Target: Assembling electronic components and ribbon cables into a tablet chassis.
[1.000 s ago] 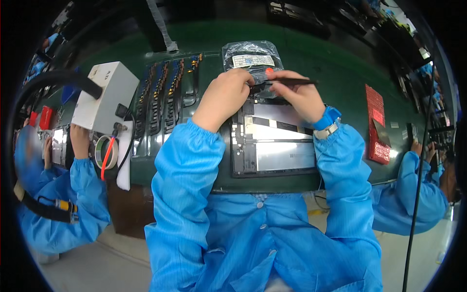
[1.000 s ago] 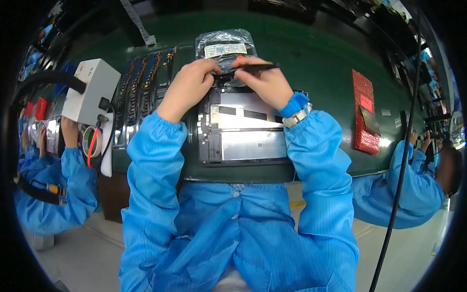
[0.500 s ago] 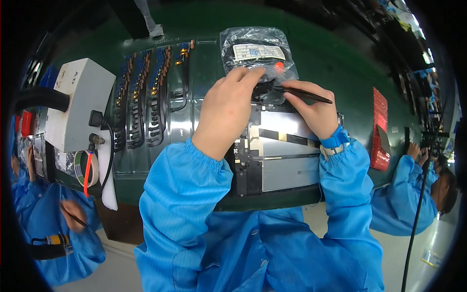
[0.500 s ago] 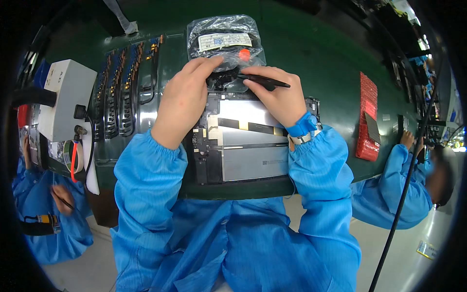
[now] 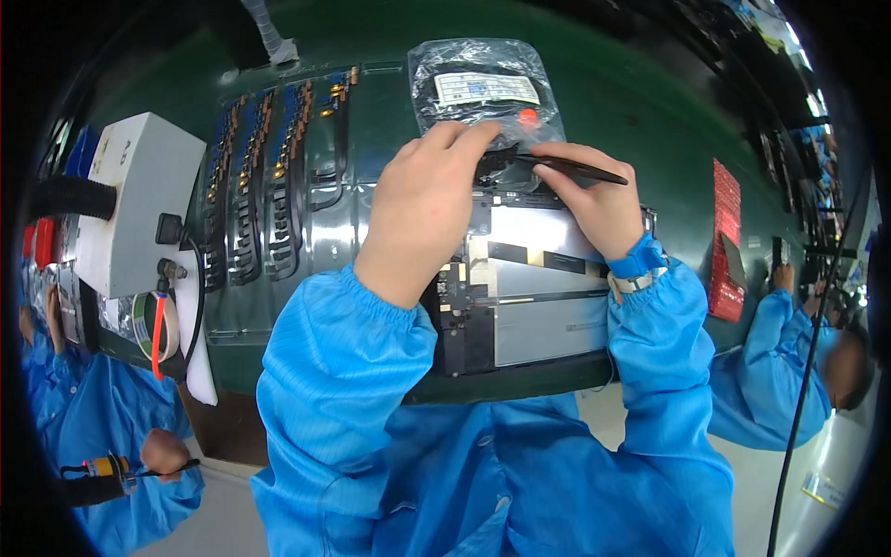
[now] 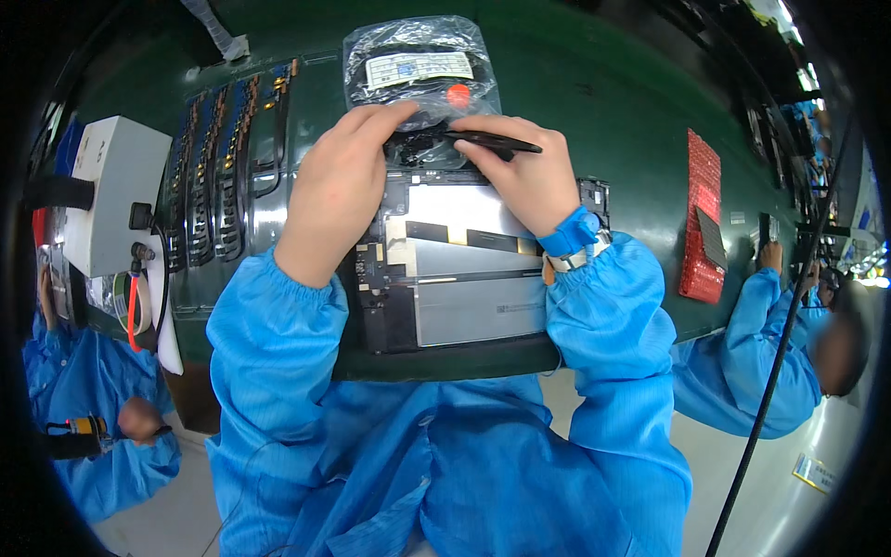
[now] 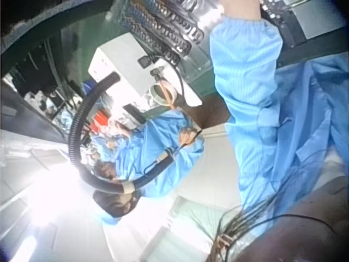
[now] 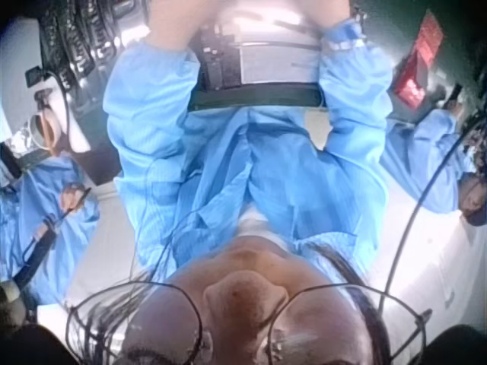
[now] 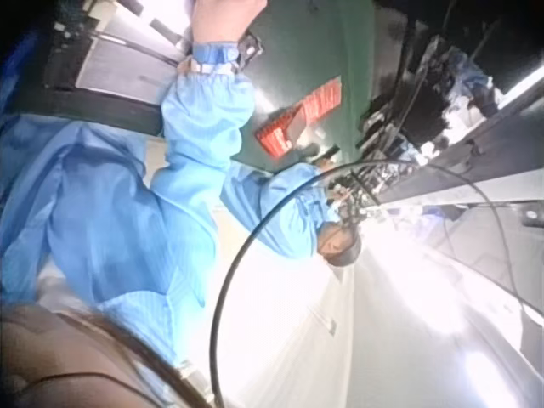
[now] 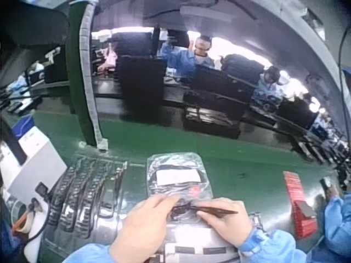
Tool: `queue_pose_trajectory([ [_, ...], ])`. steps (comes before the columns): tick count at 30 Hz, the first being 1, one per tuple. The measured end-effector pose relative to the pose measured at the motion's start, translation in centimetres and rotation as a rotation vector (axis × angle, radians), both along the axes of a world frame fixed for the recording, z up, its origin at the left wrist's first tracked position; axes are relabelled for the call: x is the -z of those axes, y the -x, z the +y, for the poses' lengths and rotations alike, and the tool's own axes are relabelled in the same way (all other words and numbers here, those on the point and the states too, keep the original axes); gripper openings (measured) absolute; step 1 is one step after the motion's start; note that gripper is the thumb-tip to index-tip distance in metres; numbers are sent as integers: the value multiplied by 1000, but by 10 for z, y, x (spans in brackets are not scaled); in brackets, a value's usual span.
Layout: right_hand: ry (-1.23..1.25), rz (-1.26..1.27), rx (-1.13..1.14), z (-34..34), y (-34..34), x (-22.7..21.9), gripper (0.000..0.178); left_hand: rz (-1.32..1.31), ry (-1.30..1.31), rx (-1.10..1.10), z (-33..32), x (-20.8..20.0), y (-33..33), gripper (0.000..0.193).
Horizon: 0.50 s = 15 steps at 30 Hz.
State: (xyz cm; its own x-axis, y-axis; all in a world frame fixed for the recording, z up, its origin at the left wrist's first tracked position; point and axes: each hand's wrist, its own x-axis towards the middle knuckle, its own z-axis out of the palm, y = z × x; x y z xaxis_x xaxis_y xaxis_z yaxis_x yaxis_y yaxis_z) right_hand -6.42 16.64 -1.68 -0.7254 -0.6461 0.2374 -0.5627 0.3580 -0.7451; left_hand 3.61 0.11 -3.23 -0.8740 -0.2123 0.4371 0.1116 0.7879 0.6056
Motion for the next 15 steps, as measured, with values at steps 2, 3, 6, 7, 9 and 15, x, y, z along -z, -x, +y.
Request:
queue_pose_trajectory([
  [2, 39, -51, -3, -1, -1, 0, 19, -27, -2, -22, 0, 0, -1, 39],
  [3, 17, -45, 2, 0, -1, 0, 20, -44, -2, -24, 1, 0, 0, 39],
  [6, -13, -30, 11, -1, 2, 4, 20, -31, -10, -21, 1, 4, 3, 37],
  [7, -5, -28, 12, -1, 2, 0, 20, -29, -3, -20, 1, 1, 3, 37],
  [9, 2, 6, -21, -1, 1, -6, 18, -53, 7, -36, 2, -7, 3, 31],
  [15, 114, -123, 16, 1, 1, -6, 18, 43, 36, -44, 3, -4, 4, 21],
])
